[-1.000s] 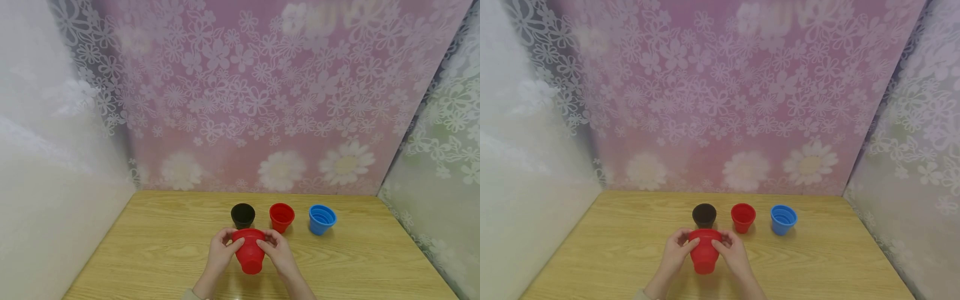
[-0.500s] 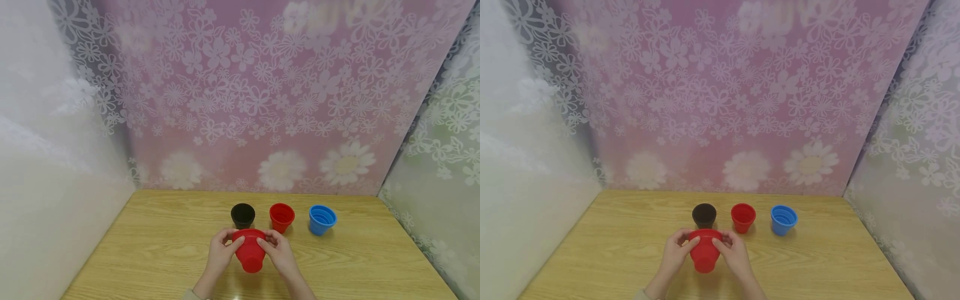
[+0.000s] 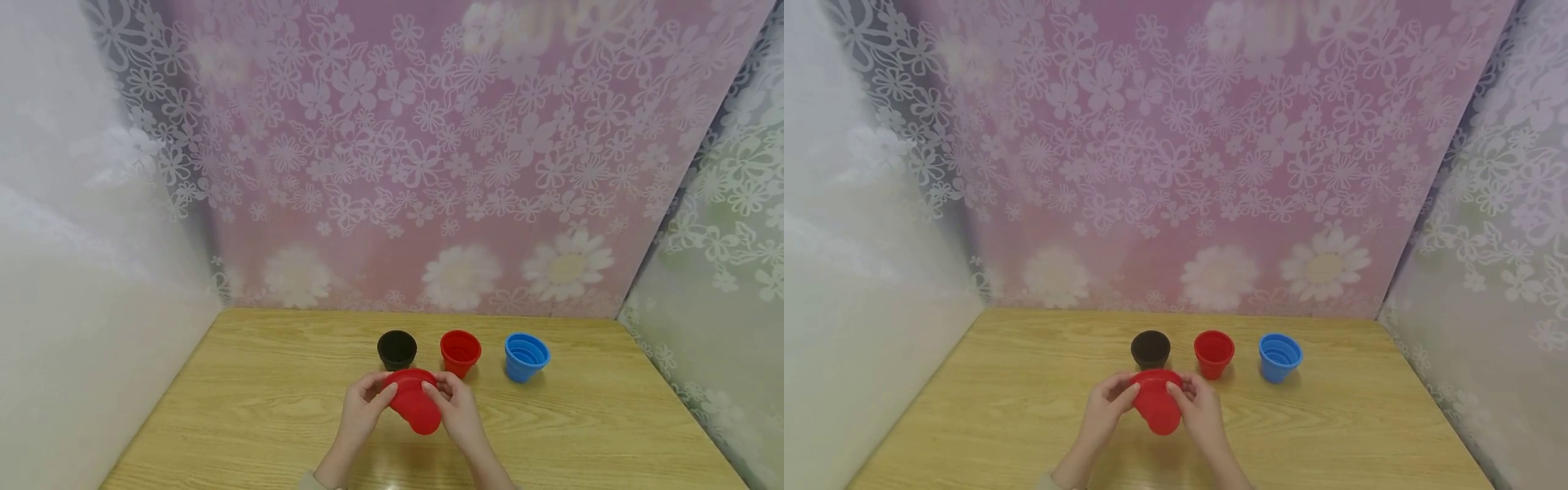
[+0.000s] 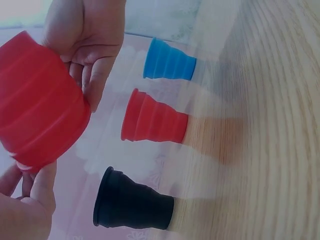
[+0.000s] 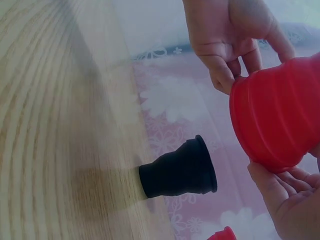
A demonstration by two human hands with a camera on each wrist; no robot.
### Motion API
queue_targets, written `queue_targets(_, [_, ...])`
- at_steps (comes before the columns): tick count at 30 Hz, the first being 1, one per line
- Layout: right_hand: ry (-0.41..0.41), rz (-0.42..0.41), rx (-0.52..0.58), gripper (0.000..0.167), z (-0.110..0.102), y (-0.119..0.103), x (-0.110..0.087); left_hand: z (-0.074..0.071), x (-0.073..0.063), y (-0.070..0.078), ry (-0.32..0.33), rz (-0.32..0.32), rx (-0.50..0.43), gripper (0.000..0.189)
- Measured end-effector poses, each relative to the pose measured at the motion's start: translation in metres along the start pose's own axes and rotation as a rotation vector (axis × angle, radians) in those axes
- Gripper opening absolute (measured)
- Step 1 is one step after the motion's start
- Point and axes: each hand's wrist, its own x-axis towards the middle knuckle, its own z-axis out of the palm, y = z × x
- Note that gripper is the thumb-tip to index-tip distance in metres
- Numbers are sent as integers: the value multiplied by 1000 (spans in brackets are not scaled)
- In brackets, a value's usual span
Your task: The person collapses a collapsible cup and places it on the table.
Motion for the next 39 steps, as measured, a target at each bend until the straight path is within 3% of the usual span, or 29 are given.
queue_targets(4, [22, -14, -22, 29, -2, 0, 0, -4, 4, -11, -45, -54, -53, 28])
queue_targets(8, [19, -13, -23, 29, -2, 0, 0, -5, 6, -21, -53, -44, -79, 31])
queue_targets(14, [9, 12, -1, 31, -2, -2, -1, -4, 6, -19, -25, -49, -69, 29])
queue_targets(21, [42, 36, -25, 32, -2, -3, 0, 4, 2, 6, -2, 20, 24, 25])
queue_targets(33, [101, 30, 5, 31, 0, -5, 3, 12, 9, 5, 99, 187, 112, 19])
queue_targets(39, [103, 59, 55, 32, 1, -6, 2, 15, 11, 4, 174, 212, 170, 14])
